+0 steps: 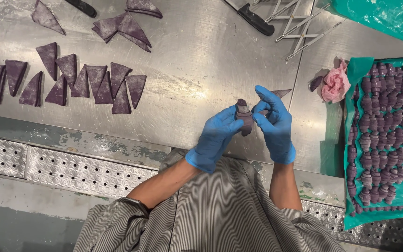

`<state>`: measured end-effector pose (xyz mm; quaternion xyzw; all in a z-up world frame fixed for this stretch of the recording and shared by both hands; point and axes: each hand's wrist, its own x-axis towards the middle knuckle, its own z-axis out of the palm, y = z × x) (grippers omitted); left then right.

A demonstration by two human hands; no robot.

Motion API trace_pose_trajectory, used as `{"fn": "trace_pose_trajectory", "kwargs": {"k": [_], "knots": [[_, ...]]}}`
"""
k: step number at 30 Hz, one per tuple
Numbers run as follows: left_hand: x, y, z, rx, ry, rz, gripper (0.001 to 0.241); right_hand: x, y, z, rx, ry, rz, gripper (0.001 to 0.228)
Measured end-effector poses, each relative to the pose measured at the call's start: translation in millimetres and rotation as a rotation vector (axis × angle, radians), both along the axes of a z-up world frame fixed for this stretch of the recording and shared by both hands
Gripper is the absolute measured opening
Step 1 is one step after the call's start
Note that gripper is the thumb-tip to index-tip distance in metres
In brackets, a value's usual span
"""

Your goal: Roll and shape purple dough into specific decorative forms on a metal counter.

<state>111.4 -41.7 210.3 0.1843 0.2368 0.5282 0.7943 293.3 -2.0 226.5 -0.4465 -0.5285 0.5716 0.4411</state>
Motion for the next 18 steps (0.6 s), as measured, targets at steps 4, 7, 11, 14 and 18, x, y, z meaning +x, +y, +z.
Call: {"fn": "trace_pose_trajectory", "kwargs": {"k": [4,7,11,14,18], "knots": [[1.8,0.2,2.7,-0.033,0.032,-0.006,0.052,-2.3,-1.5,0.8,0.01,0.009,-0.002,0.062],[2.6,-1.7,-7.5,-0.038,0.041,-0.021,0.052,-4.2,-2.1,-0.7,-0.006,0.027,0.007,0.061],[2.5,-0.8,-10.2,-0.015,0.001,-0.02,0.053,-2.3,-1.7,-5.4,-0.005,0.01,-0.033,0.059],[4.1,1.4,-1.5,-0.023,-0.007,-0.013,0.054,-0.4,-2.4,-10.2,0.024,-0.002,-0.055,0.058],[6.8,-0.3,-17.2,-0.035,0.006,-0.018,0.054,0.9,-2.3,-17.9,0.081,0.0,-0.046,0.057]]}}
